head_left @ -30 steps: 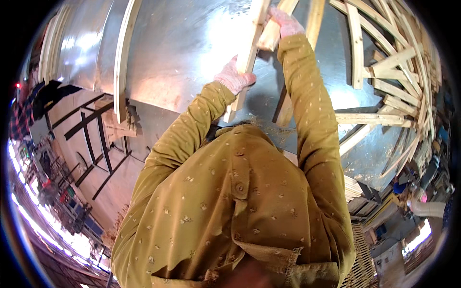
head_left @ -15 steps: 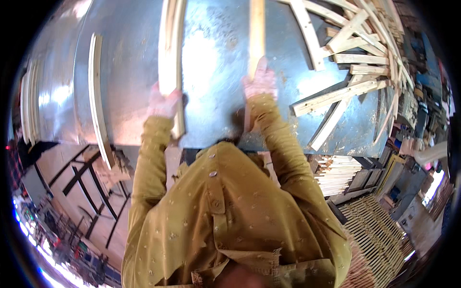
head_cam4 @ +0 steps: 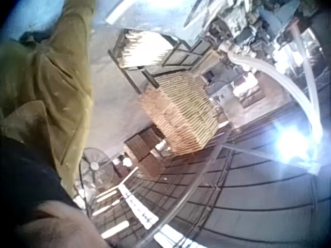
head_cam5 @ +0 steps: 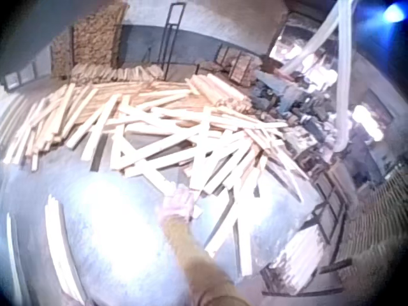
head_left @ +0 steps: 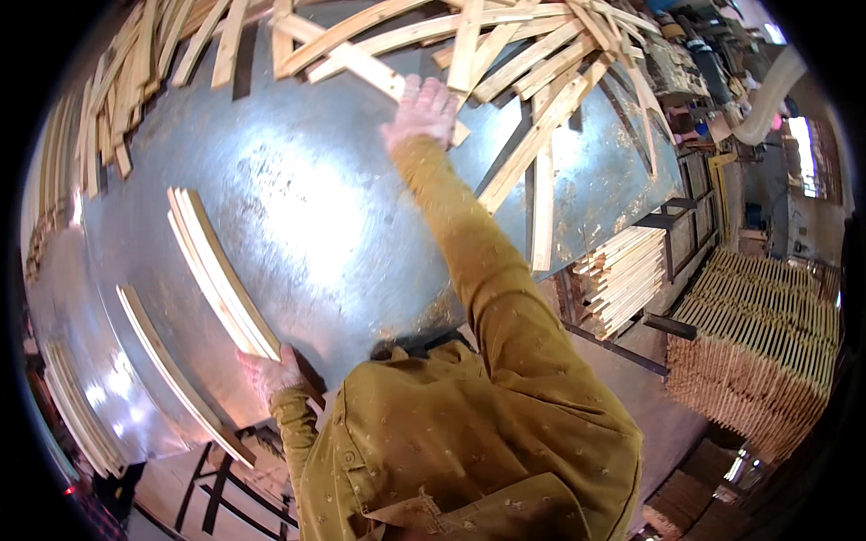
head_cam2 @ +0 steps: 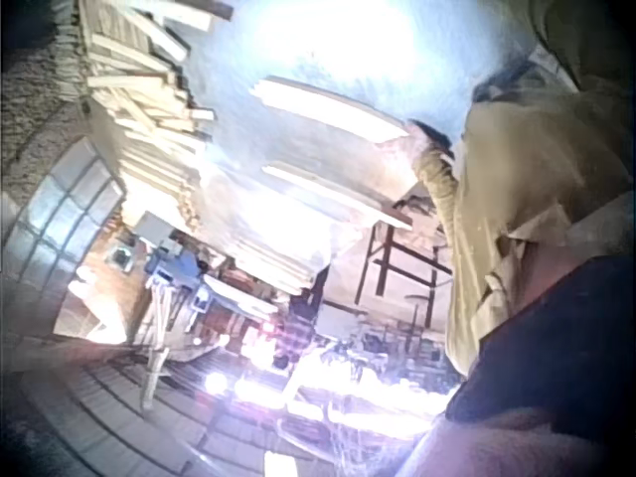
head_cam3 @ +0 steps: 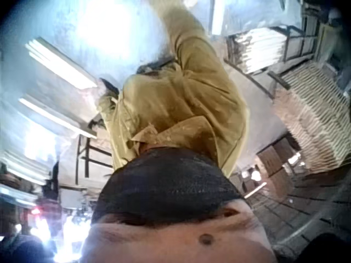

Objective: The person sorts thin wooden strips on a metal table, picking them up individually or in small groups and arranging them into neat stacks. The person repeatedly moves wood from a scattered pile to an organized stack, occasionally adjusting the alignment of the pieces.

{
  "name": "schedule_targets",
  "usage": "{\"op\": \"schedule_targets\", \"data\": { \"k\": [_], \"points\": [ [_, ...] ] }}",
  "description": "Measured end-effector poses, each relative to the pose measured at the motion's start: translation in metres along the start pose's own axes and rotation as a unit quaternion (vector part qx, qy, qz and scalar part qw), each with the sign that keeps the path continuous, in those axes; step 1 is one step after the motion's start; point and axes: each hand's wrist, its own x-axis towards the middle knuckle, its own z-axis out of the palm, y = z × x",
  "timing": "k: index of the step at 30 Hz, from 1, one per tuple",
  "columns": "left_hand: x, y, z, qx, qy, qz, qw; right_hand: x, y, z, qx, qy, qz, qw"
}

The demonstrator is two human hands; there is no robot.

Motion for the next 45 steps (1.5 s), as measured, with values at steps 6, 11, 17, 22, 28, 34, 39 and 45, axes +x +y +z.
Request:
{"op": "schedule_targets", "data": {
  "k": [6, 11, 17, 22, 28, 34, 39, 45],
  "points": [
    [-0.004, 0.055, -0.002, -0.104, 0.254, 0.339, 0.9, 0.004, 0.046, -0.034, 0.227, -0.358, -0.029, 0.905],
    [-0.037, 0.213, -0.025, -0.689, -0.512, 0.009, 0.512, -0.121, 0.099, 0.017, 0.303, -0.072, -0.131, 0.941],
    [-0.032, 0.22, -0.006, -0.671, -0.464, 0.061, 0.575, -0.055, 0.183, -0.002, 0.088, -0.164, 0.336, 0.923],
    [-0.051, 0.172, -0.021, -0.614, -0.325, 0.02, 0.719, -0.065, 0.177, -0.011, 0.166, -0.257, 0.36, 0.881],
    [-0.046, 0.093, -0.046, -0.126, 0.089, 0.081, 0.985, -0.175, 0.188, -0.029, 0.459, -0.135, 0.228, 0.848],
    [0.017, 0.031, -0.017, -0.076, 0.11, -0.032, 0.991, -0.19, 0.192, -0.031, 0.756, -0.244, -0.004, 0.607],
    [-0.011, 0.06, -0.031, -0.075, 0.205, 0.052, 0.974, -0.144, 0.111, -0.02, 0.827, -0.513, 0.123, 0.197],
    [-0.056, 0.153, -0.033, -0.754, -0.313, 0.086, 0.572, -0.112, -0.051, 0.022, 0.803, -0.581, 0.018, 0.132]
  ]
}}
